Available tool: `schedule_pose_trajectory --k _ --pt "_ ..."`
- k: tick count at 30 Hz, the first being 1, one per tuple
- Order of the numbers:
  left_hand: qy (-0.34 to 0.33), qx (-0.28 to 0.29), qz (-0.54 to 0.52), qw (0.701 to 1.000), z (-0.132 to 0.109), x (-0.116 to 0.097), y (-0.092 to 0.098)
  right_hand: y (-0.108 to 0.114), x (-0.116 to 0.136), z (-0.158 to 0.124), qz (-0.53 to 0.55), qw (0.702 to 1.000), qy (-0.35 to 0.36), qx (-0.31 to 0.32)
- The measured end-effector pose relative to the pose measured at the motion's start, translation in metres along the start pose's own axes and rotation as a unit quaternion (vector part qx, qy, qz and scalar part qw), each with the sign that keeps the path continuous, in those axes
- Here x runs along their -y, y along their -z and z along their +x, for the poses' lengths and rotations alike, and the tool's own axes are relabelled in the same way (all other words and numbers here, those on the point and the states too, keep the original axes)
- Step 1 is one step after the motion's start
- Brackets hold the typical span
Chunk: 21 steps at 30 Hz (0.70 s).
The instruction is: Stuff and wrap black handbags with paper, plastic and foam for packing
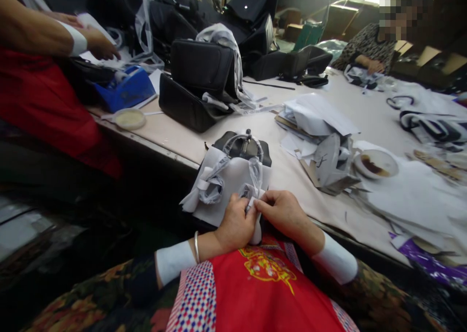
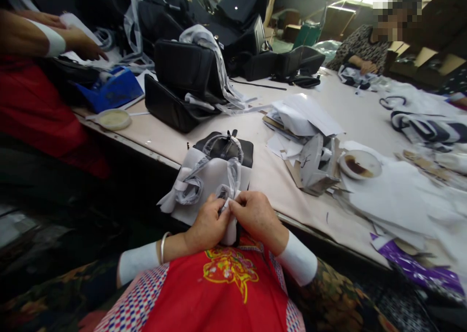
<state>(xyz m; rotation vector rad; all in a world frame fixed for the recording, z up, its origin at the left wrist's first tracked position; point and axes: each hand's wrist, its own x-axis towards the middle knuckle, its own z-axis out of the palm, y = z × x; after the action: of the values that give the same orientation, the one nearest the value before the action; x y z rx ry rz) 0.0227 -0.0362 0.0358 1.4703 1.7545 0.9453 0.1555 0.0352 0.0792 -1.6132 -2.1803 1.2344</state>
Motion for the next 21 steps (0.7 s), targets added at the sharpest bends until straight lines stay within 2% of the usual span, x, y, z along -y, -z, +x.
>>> schedule_pose_trajectory --k 9,14,16,21 --pt "0.006 -0.005 0.007 1.0 0.001 0.0 0.001 0.005 -0.018 -0.019 0.055 0.998 0.0 0.017" --pt "0.002 -0.005 0.003 1.0 0.0 0.0 0.002 0.005 -0.012 -0.026 0.155 0.983 0.098 0.02" --pt "0.008 -0.001 0.003 1.0 0.0 0.0 0.002 0.008 -0.006 -0.025 0.206 0.972 0.096 0.06" --pt "0.02 -0.002 -0.012 1.0 -0.001 0.001 0.001 0.017 0.005 -0.032 0.303 0.93 0.023 0.206"
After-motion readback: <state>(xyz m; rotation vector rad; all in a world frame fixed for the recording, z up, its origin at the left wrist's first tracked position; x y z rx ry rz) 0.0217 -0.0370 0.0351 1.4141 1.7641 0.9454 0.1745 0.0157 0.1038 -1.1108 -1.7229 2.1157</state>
